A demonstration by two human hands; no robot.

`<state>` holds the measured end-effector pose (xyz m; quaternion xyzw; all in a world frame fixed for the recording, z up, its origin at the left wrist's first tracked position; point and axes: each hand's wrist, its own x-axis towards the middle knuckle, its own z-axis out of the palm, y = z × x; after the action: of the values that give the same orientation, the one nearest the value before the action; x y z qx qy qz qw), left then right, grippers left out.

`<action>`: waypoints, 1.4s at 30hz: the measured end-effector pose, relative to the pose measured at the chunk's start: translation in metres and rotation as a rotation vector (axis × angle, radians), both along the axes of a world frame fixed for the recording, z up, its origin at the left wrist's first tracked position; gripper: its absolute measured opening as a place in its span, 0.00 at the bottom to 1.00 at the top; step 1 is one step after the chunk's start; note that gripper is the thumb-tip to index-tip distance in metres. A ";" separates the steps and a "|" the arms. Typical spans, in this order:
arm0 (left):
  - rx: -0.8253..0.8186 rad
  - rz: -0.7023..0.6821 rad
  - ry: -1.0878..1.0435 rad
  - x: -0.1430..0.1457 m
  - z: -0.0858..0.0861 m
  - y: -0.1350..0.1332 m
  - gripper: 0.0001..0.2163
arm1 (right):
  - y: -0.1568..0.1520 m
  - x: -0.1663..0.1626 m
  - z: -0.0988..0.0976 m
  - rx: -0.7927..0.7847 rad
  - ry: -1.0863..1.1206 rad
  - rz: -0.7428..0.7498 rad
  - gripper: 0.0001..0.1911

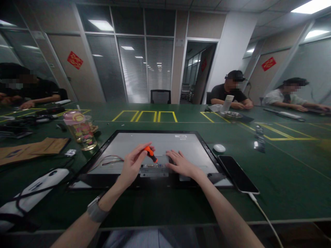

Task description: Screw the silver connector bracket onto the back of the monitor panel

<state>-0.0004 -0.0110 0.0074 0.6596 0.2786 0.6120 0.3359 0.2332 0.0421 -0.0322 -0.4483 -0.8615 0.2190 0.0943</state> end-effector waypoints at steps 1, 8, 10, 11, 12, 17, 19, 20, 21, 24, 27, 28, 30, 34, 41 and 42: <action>0.002 0.017 -0.002 0.000 0.000 0.001 0.12 | 0.000 0.000 0.000 -0.002 0.001 -0.002 0.35; 0.017 0.106 -0.008 0.001 -0.003 0.004 0.10 | -0.002 -0.002 0.003 -0.012 0.003 -0.008 0.35; 0.035 0.128 -0.001 0.000 -0.002 0.004 0.10 | -0.001 -0.002 0.002 -0.007 -0.001 -0.009 0.35; 0.039 0.131 0.007 -0.001 -0.002 0.003 0.10 | -0.001 -0.002 0.002 -0.004 -0.006 -0.008 0.35; 0.035 0.124 0.015 -0.001 -0.002 0.003 0.10 | -0.001 -0.002 0.001 -0.001 -0.010 -0.007 0.35; -0.062 0.003 -0.009 -0.004 -0.003 0.003 0.16 | 0.000 -0.002 0.001 0.000 0.000 -0.007 0.35; -0.060 0.004 -0.010 -0.003 -0.004 0.004 0.15 | -0.001 -0.002 0.002 -0.004 0.003 -0.003 0.35; -0.044 0.025 -0.009 -0.002 -0.004 0.004 0.14 | -0.001 -0.002 0.003 -0.007 0.002 -0.003 0.35; -0.026 0.055 -0.010 -0.002 -0.004 0.004 0.13 | -0.002 -0.002 0.003 -0.009 0.002 -0.006 0.35; 0.003 0.147 -0.018 -0.001 -0.002 0.005 0.10 | -0.003 -0.002 0.005 -0.011 -0.002 -0.016 0.36; -0.015 0.158 -0.004 -0.002 -0.002 0.005 0.12 | -0.003 -0.003 0.005 -0.008 0.001 -0.015 0.35; -0.029 0.141 -0.005 -0.002 -0.002 0.004 0.12 | -0.003 -0.003 0.005 -0.006 0.004 -0.012 0.35; -0.062 0.091 -0.025 -0.003 -0.003 0.004 0.14 | -0.003 -0.003 0.005 -0.004 0.010 -0.011 0.34; -0.046 0.081 -0.045 -0.003 -0.003 0.005 0.14 | -0.002 -0.002 0.003 -0.002 0.005 -0.010 0.35; 0.001 0.176 -0.026 -0.002 0.000 0.006 0.10 | 0.000 -0.001 0.001 -0.002 0.008 -0.003 0.35; -0.010 0.177 -0.019 -0.003 0.000 0.006 0.10 | 0.000 -0.001 0.001 0.000 0.010 -0.003 0.35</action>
<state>-0.0031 -0.0051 0.0075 0.6249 0.3357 0.6440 0.2865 0.2319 0.0420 -0.0315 -0.4487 -0.8603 0.2209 0.0991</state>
